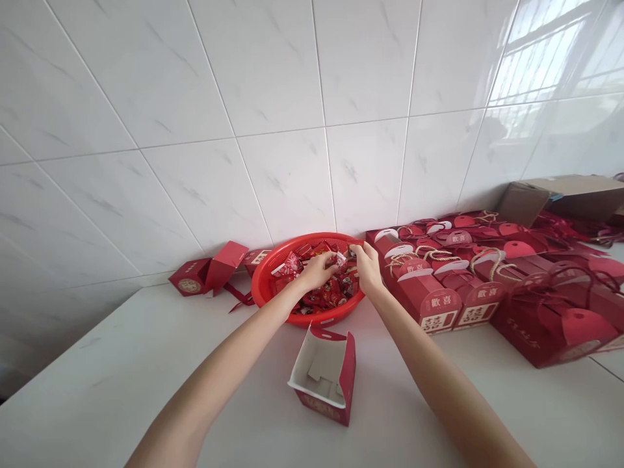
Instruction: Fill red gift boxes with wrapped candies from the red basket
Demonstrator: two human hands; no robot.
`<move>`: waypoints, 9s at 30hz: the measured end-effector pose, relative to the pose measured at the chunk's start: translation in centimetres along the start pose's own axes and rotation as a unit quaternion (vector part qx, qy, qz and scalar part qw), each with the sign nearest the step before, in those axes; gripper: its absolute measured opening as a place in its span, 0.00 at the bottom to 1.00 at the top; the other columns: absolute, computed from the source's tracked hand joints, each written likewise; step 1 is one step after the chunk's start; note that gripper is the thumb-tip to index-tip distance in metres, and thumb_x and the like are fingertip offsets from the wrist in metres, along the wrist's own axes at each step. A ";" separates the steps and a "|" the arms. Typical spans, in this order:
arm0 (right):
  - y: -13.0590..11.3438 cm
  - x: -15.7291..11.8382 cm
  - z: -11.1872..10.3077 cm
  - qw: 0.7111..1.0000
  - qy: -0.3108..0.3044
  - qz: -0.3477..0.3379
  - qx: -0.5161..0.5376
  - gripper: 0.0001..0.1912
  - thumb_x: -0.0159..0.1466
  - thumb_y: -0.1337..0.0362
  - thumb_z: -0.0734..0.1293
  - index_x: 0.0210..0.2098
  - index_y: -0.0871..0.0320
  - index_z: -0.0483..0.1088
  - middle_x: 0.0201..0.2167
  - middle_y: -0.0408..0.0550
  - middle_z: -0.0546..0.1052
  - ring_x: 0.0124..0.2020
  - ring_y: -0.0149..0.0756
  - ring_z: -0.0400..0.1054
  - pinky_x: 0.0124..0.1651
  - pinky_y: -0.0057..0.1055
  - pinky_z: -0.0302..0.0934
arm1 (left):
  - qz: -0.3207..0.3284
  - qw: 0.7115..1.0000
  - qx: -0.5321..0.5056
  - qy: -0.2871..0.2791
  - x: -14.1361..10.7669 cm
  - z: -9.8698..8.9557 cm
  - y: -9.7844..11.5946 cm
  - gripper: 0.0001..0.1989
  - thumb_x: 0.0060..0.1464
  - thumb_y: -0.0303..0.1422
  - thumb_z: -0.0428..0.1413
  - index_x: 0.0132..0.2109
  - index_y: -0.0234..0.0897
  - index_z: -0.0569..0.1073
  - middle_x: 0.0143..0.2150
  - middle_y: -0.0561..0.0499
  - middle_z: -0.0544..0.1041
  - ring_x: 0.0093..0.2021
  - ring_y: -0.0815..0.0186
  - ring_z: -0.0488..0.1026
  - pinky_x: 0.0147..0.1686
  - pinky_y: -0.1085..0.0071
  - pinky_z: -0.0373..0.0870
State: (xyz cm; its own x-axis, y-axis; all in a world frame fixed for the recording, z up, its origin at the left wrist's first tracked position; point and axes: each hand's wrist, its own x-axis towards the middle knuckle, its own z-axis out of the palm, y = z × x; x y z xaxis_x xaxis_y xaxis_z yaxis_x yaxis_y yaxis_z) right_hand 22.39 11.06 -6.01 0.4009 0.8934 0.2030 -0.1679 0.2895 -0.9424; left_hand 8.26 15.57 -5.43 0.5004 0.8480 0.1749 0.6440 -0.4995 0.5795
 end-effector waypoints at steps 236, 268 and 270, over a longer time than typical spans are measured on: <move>-0.5 -0.1 0.1 0.985 -0.092 0.055 0.137 0.17 0.47 0.51 0.78 0.25 0.53 0.71 0.27 0.41 0.77 0.33 0.38 0.71 0.36 0.33 0.67 | -0.061 0.996 -0.004 -0.059 -1.0 -3.3 -5.3 0.16 0.40 0.25 0.64 0.41 0.38 0.79 0.40 0.49 0.83 0.43 0.57 0.79 0.40 0.70 0.74; -1.0 -0.3 -0.2 0.967 -0.155 0.070 0.192 0.20 0.44 0.51 0.81 0.28 0.56 0.77 0.27 0.42 0.78 0.30 0.33 0.71 0.34 0.29 0.68 | -0.092 0.960 0.166 -0.204 -5.2 -5.4 -1.6 0.25 0.46 0.21 0.56 0.53 0.37 0.79 0.49 0.45 0.83 0.46 0.57 0.79 0.38 0.72 0.72; -1.1 -0.4 -0.2 0.966 -0.159 0.071 0.191 0.20 0.44 0.51 0.81 0.28 0.56 0.77 0.28 0.43 0.79 0.31 0.34 0.71 0.35 0.29 0.68 | -0.108 0.952 0.179 -0.224 -5.0 -5.1 -1.5 0.30 0.45 0.21 0.56 0.58 0.37 0.77 0.48 0.45 0.83 0.43 0.57 0.80 0.32 0.74 0.70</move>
State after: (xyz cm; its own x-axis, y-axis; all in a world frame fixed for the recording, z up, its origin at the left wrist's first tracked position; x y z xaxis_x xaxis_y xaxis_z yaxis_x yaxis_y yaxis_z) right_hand 22.60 10.34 -5.13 0.0633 0.9761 0.2077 -0.5446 0.2082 -0.8125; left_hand 1.83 13.01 -3.16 0.4792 0.8172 -0.3201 0.8754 -0.4187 0.2415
